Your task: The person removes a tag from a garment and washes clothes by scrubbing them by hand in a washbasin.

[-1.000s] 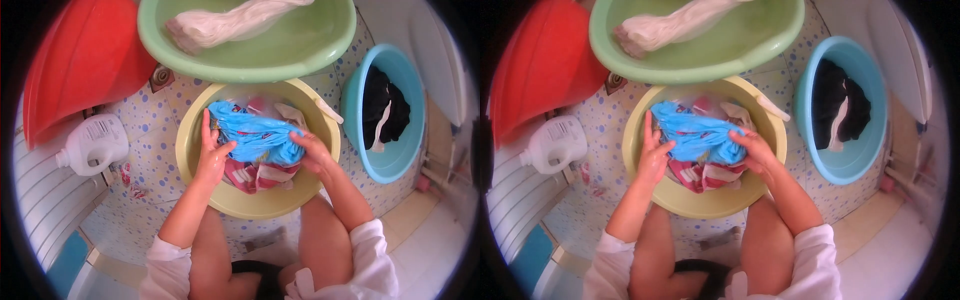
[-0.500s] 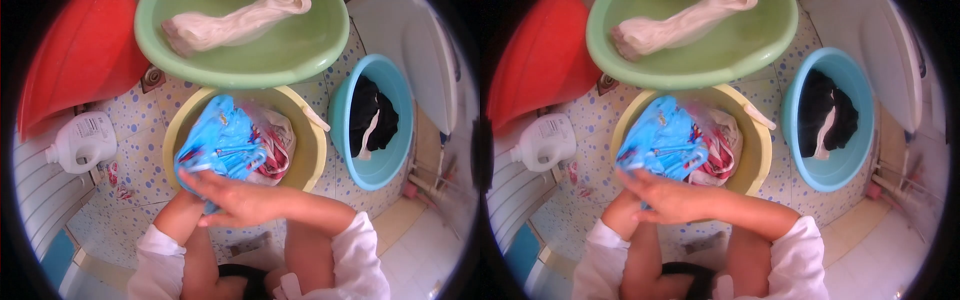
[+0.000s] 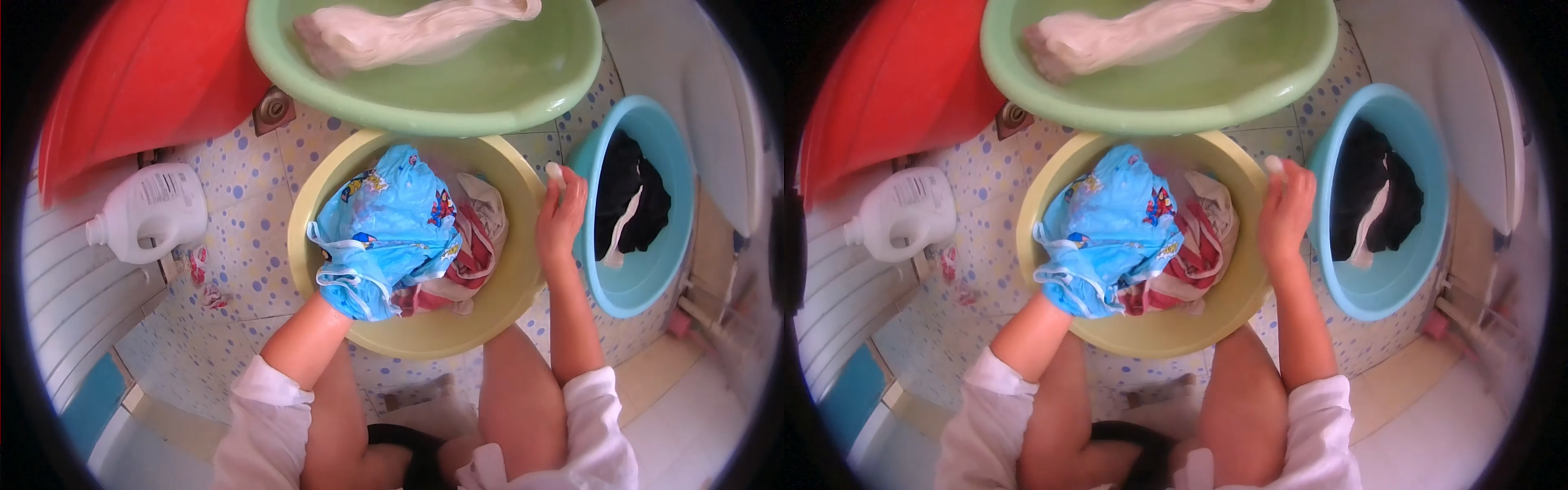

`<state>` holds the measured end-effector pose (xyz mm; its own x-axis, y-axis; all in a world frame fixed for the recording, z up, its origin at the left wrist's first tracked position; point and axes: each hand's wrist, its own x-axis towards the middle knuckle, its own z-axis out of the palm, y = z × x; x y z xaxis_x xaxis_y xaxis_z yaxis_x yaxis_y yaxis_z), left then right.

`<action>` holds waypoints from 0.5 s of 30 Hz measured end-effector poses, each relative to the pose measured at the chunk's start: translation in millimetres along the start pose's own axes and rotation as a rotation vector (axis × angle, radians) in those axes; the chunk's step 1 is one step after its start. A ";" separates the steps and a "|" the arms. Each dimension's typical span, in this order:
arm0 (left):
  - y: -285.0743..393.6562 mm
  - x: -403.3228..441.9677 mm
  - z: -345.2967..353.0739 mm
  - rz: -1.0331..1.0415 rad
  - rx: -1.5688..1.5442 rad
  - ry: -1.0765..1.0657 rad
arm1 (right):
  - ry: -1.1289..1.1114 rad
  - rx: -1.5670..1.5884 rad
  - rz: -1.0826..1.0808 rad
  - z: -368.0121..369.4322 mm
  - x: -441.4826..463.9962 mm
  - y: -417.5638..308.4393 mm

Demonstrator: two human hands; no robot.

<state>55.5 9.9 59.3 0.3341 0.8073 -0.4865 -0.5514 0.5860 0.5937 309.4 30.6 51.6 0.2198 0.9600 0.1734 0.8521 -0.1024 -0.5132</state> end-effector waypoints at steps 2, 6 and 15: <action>-2.1 -0.3 0.6 0.015 0.012 0.001 | -0.012 0.292 -0.134 2.5 -20.3 -23.3; -4.4 -8.6 0.0 0.041 0.003 0.017 | -0.621 0.362 -0.610 15.0 -54.3 -110.8; -4.5 -18.3 -7.2 0.071 0.004 0.023 | -0.360 0.618 -0.363 52.7 -40.0 -129.7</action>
<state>46.4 -8.0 60.9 0.2760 0.8452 -0.4577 -0.5704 0.5273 0.6298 165.1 19.2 66.9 -0.2772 0.9416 0.1913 0.4004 0.2941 -0.8679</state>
